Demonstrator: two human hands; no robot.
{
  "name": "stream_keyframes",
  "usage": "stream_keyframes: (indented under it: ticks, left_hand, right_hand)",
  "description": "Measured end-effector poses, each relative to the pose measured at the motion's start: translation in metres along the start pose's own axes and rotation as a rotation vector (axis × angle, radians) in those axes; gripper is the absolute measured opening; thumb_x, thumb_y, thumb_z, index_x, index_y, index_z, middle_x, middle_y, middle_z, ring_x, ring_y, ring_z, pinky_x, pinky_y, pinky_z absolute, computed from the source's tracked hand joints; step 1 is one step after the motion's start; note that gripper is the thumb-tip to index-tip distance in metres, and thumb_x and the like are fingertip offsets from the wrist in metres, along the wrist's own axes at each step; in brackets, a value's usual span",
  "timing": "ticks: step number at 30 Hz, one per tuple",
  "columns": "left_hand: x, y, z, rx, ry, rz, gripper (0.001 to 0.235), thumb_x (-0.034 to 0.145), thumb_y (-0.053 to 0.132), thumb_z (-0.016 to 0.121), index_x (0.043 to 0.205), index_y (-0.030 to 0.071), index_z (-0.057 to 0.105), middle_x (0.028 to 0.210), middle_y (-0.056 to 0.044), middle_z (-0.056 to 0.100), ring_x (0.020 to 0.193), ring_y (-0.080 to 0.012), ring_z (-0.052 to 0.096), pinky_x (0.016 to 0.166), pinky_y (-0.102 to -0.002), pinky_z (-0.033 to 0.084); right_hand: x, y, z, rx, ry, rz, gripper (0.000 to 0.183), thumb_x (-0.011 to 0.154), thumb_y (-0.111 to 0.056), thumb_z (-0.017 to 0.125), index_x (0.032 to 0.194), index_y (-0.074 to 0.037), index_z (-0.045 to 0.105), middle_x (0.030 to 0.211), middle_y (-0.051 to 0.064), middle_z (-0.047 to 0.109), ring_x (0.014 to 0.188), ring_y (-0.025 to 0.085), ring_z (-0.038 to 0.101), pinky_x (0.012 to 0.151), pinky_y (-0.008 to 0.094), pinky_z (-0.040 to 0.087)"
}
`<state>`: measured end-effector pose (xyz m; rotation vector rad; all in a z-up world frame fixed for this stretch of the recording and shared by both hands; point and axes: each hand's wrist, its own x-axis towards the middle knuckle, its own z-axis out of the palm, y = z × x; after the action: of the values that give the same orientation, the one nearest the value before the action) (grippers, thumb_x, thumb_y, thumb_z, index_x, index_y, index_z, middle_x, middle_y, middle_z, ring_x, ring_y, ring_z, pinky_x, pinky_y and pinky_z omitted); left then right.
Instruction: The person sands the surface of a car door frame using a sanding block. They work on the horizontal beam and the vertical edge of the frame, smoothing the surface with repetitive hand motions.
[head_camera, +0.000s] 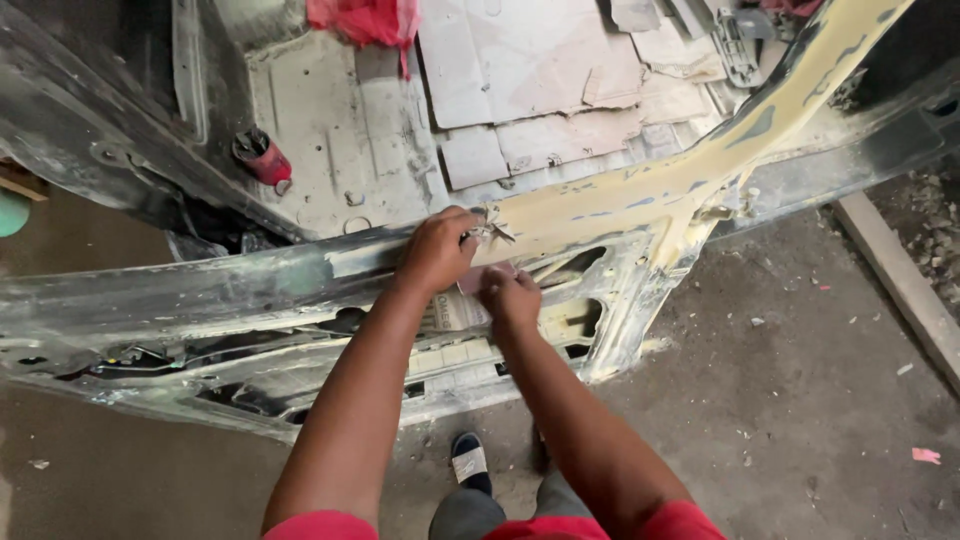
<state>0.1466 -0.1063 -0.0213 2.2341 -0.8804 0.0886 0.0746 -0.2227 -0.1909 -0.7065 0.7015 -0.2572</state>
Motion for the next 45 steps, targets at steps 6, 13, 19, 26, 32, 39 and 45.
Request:
stream_keyframes:
  ticks: [6, 13, 19, 26, 32, 39, 45]
  left_hand:
    - [-0.01, -0.011, -0.013, -0.001, -0.018, -0.039, 0.027, 0.084, 0.01, 0.074, 0.111, 0.005, 0.075, 0.111, -0.016, 0.071, 0.105, -0.0385, 0.067, 0.092, -0.045, 0.053]
    - [-0.016, -0.013, -0.018, 0.026, -0.011, -0.06, 0.029, 0.083, 0.01, 0.074, 0.112, 0.005, 0.076, 0.113, -0.016, 0.07, 0.105, -0.039, 0.067, 0.093, -0.046, 0.053]
    - [-0.014, -0.01, -0.019, 0.003, -0.004, -0.057, 0.029, 0.083, 0.009, 0.074, 0.112, 0.005, 0.075, 0.115, -0.016, 0.07, 0.105, -0.0393, 0.066, 0.092, -0.045, 0.053]
    - [-0.014, -0.02, -0.01, 0.008, 0.008, -0.067, 0.028, 0.082, 0.01, 0.074, 0.11, 0.005, 0.076, 0.11, -0.016, 0.07, 0.103, -0.0386, 0.067, 0.092, -0.045, 0.054]
    - [-0.018, -0.024, -0.008, -0.029, 0.055, 0.001, 0.028, 0.08, 0.008, 0.073, 0.108, 0.003, 0.075, 0.109, -0.018, 0.071, 0.103, -0.0391, 0.067, 0.093, -0.045, 0.054]
    - [-0.01, -0.038, -0.002, 0.007, 0.077, 0.026, 0.027, 0.08, 0.008, 0.073, 0.106, 0.004, 0.076, 0.107, -0.018, 0.071, 0.101, -0.0394, 0.068, 0.092, -0.045, 0.055]
    - [-0.007, -0.029, -0.012, 0.024, 0.046, -0.048, 0.025, 0.082, 0.011, 0.074, 0.106, 0.005, 0.076, 0.106, -0.017, 0.07, 0.1, -0.0399, 0.067, 0.089, -0.046, 0.054]
  right_hand:
    - [0.016, -0.121, -0.032, 0.148, 0.095, -0.067, 0.025, 0.087, -0.001, 0.062, 0.111, 0.004, 0.066, 0.095, 0.011, 0.075, 0.086, 0.025, 0.075, 0.073, 0.036, 0.065]
    - [-0.027, -0.03, 0.032, -0.074, 0.249, -0.051, 0.017, 0.09, -0.014, 0.064, 0.103, -0.002, 0.065, 0.087, 0.011, 0.067, 0.073, 0.022, 0.066, 0.062, 0.038, 0.059]
    - [-0.003, -0.027, 0.003, -0.009, 0.077, -0.05, 0.014, 0.089, -0.006, 0.066, 0.099, 0.002, 0.059, 0.085, 0.009, 0.064, 0.072, 0.021, 0.064, 0.065, 0.038, 0.062]
    - [-0.045, -0.002, 0.059, -0.029, 0.132, 0.035, 0.012, 0.09, -0.007, 0.062, 0.1, -0.001, 0.062, 0.083, 0.011, 0.07, 0.07, 0.024, 0.069, 0.062, 0.037, 0.062]
    - [-0.015, 0.009, 0.008, -0.036, -0.021, 0.067, 0.006, 0.09, -0.003, 0.067, 0.096, -0.003, 0.066, 0.079, 0.009, 0.062, 0.063, 0.02, 0.057, 0.055, 0.034, 0.051]
    - [-0.038, -0.006, 0.06, -0.032, 0.252, -0.038, 0.018, 0.085, 0.0, 0.065, 0.1, -0.008, 0.058, 0.085, 0.008, 0.064, 0.07, 0.022, 0.064, 0.06, 0.039, 0.059]
    - [-0.033, 0.023, 0.043, 0.027, 0.025, 0.136, 0.008, 0.092, -0.01, 0.06, 0.093, -0.003, 0.062, 0.08, 0.01, 0.064, 0.071, 0.023, 0.064, 0.063, 0.04, 0.062]
